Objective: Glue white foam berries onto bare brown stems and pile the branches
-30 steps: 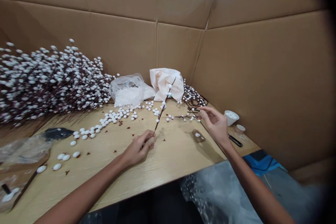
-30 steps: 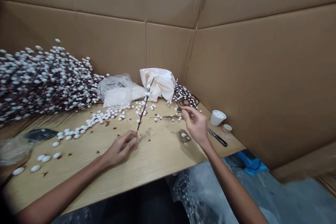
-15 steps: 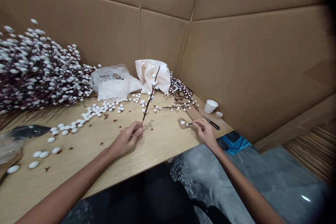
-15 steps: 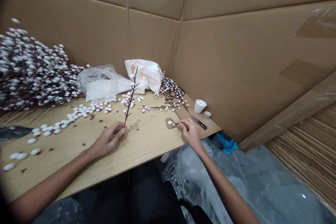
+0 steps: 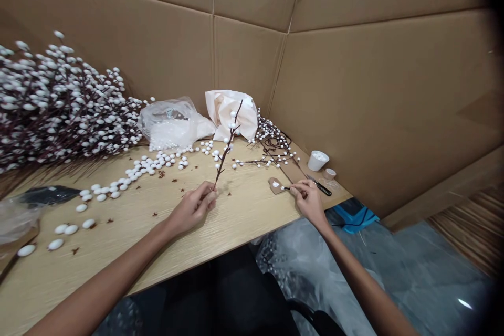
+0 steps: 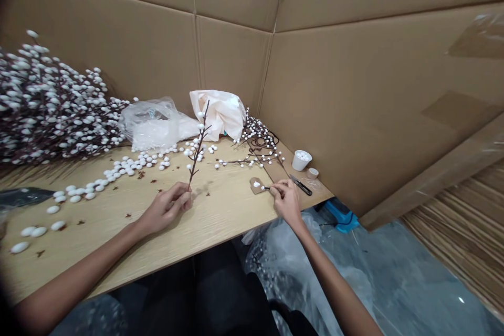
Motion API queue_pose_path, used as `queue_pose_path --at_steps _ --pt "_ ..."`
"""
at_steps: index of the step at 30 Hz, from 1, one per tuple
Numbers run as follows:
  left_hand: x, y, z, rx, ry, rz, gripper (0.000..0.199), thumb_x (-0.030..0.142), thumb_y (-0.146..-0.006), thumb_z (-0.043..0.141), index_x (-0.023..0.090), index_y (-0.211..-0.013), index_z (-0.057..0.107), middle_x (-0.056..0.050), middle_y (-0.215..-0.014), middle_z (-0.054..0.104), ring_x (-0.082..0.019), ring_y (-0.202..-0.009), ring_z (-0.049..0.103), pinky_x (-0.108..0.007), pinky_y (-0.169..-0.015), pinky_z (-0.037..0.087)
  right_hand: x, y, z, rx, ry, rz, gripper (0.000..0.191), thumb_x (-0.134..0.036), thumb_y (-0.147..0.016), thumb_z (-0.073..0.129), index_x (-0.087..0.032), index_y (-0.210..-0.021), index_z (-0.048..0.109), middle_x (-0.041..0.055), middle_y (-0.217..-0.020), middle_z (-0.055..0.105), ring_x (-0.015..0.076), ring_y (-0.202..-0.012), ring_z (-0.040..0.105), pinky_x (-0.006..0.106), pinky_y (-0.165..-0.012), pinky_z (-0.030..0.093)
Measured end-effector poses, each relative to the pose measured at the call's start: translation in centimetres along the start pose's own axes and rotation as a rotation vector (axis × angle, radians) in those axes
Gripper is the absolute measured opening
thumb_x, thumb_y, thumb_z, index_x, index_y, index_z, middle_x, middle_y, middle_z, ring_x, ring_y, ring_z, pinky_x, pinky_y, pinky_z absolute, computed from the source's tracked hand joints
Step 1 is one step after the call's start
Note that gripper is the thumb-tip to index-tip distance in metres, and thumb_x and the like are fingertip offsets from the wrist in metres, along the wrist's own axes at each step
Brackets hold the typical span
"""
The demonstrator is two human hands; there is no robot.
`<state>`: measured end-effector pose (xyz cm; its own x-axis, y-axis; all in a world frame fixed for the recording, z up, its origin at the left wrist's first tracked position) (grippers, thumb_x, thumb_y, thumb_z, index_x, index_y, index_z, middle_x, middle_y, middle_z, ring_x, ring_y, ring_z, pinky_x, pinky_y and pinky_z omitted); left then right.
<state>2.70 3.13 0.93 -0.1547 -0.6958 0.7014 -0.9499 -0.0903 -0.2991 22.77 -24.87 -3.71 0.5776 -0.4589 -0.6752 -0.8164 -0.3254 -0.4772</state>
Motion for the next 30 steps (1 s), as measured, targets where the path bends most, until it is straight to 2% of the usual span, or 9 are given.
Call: queue_pose_path --at_steps 4,6,10,12,16,20,25,27,30 --pt "0.2 0.0 -0.1 0.007 0.027 -0.011 0.015 0.033 -0.095 0.035 0.020 -0.095 0.044 0.002 -0.069 0.056 -0.011 -0.060 0.053 -0.023 -0.061 0.040 -0.2 0.0 -0.4 -0.016 -0.014 0.021 0.027 -0.033 -0.078 0.055 -0.013 -0.084 0.072 0.0104 -0.091 0.056 0.0186 -0.074 0.056 0.030 -0.057 0.045" --pt "0.3 -0.1 -0.1 0.024 0.075 -0.017 0.015 0.033 -0.095 0.036 0.020 -0.094 0.044 0.002 -0.070 0.057 -0.011 -0.062 0.054 -0.023 -0.061 0.041 -0.9 0.0 -1.0 0.007 -0.011 0.015 0.028 -0.034 -0.079 0.054 -0.013 -0.086 0.072 0.0109 -0.094 0.056 0.0183 -0.074 0.057 0.030 -0.059 0.046" --pt "0.4 0.0 0.0 0.076 0.222 -0.037 0.017 0.034 -0.094 0.038 0.019 -0.096 0.045 0.001 -0.071 0.057 -0.011 -0.062 0.056 -0.024 -0.060 0.044 -4.1 -0.2 -2.1 0.108 0.014 -0.071 0.026 -0.034 -0.083 0.053 -0.016 -0.092 0.070 0.0085 -0.092 0.059 0.0178 -0.076 0.056 0.032 -0.069 0.047" --pt "0.3 0.1 0.0 0.113 0.297 -0.044 0.018 0.035 -0.094 0.039 0.018 -0.096 0.046 0.000 -0.072 0.057 -0.011 -0.061 0.055 -0.024 -0.060 0.045 -6.5 -0.3 -1.9 0.074 -0.039 -0.124 0.025 -0.034 -0.085 0.053 -0.016 -0.094 0.068 0.0076 -0.089 0.061 0.0171 -0.074 0.057 0.032 -0.070 0.047" --pt "0.3 0.2 -0.1 0.169 0.414 -0.044 0.019 0.036 -0.093 0.042 0.018 -0.096 0.045 0.000 -0.071 0.058 -0.011 -0.061 0.055 -0.025 -0.061 0.045 -11.8 -0.5 0.8 -0.139 -0.250 -0.204 0.023 -0.033 -0.086 0.053 -0.018 -0.098 0.066 0.0079 -0.095 0.065 0.0177 -0.082 0.060 0.031 -0.073 0.049" --pt "0.4 0.3 -0.4 0.216 0.510 -0.077 0.021 0.038 -0.092 0.045 0.018 -0.096 0.045 0.000 -0.070 0.059 -0.011 -0.060 0.056 -0.024 -0.060 0.045 -16.1 -1.3 5.1 -0.374 -0.444 -0.231 0.026 -0.033 -0.087 0.052 -0.020 -0.105 0.066 0.0075 -0.101 0.066 0.0183 -0.092 0.060 0.032 -0.080 0.049" --pt "0.6 0.5 -0.7 0.259 0.536 -0.083 0.023 0.040 -0.092 0.043 0.018 -0.097 0.044 0.000 -0.069 0.059 -0.013 -0.061 0.057 -0.025 -0.059 0.045 -19.7 -3.1 10.1 -0.651 -0.777 -0.062 0.035 -0.044 -0.077 0.062 -0.019 -0.101 0.068 0.0068 -0.095 0.067 0.0187 -0.089 0.061 0.033 -0.075 0.051" --pt "0.8 0.6 -0.8 0.281 0.544 -0.075 0.023 0.040 -0.092 0.043 0.018 -0.095 0.045 0.000 -0.069 0.058 -0.013 -0.061 0.056 -0.025 -0.060 0.045 -20.9 -3.5 11.4 -0.739 -0.892 -0.020 0.035 -0.045 -0.073 0.066 -0.019 -0.096 0.069 0.0047 -0.089 0.066 0.0166 -0.084 0.060 0.031 -0.075 0.051" --pt "0.9 0.6 -1.0 0.314 0.563 -0.058 0.023 0.040 -0.092 0.044 0.017 -0.091 0.045 -0.001 -0.069 0.057 -0.013 -0.061 0.055 -0.025 -0.060 0.045 -22.4 -3.6 12.5 -0.852 -0.984 -0.019 0.032 -0.044 -0.073 0.067 -0.015 -0.085 0.070 0.0008 -0.071 0.061 0.0116 -0.066 0.055 0.027 -0.067 0.048"
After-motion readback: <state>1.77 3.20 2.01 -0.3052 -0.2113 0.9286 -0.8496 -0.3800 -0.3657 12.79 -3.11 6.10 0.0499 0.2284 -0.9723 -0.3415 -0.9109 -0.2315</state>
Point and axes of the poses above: each hand's wrist, its own y-axis away from the middle knuckle, its own z-axis out of the palm, x = y × z, the point moved 3 cm from there along -y, towards the middle knuckle
